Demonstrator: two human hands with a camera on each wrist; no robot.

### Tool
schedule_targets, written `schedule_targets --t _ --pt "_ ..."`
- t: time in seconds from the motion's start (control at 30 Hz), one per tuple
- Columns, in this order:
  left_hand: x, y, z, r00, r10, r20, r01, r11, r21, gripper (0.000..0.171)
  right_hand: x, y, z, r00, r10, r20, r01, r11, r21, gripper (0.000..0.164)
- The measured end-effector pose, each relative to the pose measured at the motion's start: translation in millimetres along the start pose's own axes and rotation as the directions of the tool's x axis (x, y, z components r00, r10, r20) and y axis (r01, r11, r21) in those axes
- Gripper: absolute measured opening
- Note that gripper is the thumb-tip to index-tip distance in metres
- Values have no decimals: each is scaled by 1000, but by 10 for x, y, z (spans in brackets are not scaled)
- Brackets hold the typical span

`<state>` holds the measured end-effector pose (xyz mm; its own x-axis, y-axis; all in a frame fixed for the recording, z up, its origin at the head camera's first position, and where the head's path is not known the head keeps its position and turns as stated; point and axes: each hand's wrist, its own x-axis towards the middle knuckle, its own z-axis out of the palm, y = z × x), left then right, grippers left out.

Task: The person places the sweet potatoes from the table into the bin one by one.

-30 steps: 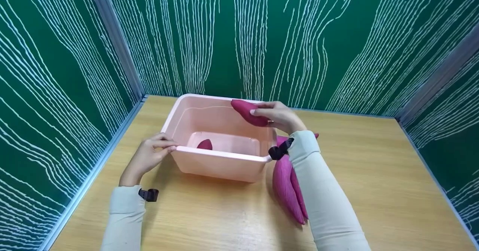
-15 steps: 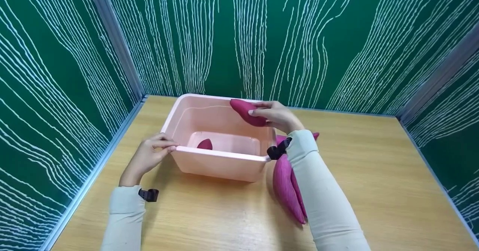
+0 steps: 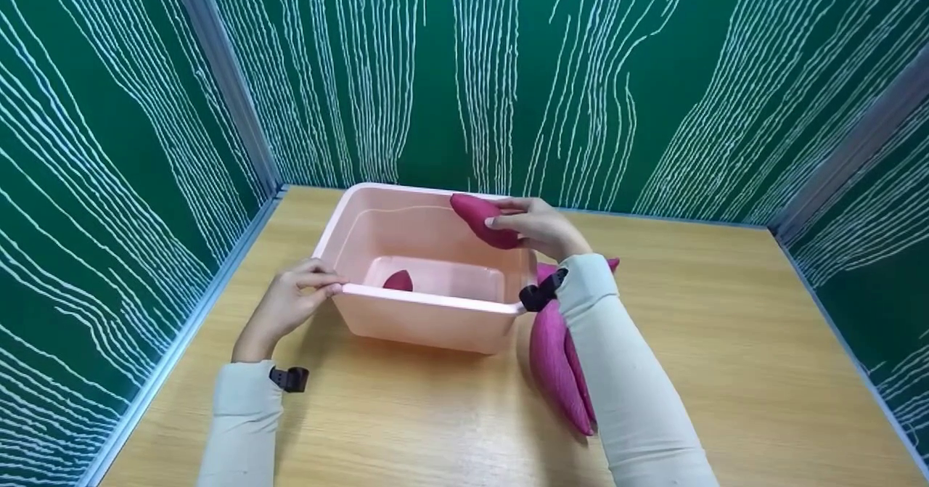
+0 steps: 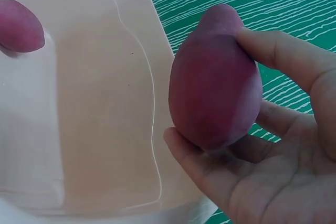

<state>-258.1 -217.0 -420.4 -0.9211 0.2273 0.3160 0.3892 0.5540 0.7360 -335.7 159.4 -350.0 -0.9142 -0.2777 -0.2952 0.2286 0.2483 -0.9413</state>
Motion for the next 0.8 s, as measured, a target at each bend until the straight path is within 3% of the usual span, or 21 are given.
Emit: schedule_targets --t 0.3,0.53,0.8 --pt "-1 9 -1 1000 -30 7 30 1000 4 16 -10 8 -11 999 8 -37 -10 998 -60 51" --pt "-7 1 -4 998 -55 8 55 998 8 18 -16 18 -19 999 17 -45 -18 999 -36 51" --pt "0 -1 15 999 39 -30 -39 999 17 14 -27 38 -53 1000 4 -25 -4 1000 2 53"
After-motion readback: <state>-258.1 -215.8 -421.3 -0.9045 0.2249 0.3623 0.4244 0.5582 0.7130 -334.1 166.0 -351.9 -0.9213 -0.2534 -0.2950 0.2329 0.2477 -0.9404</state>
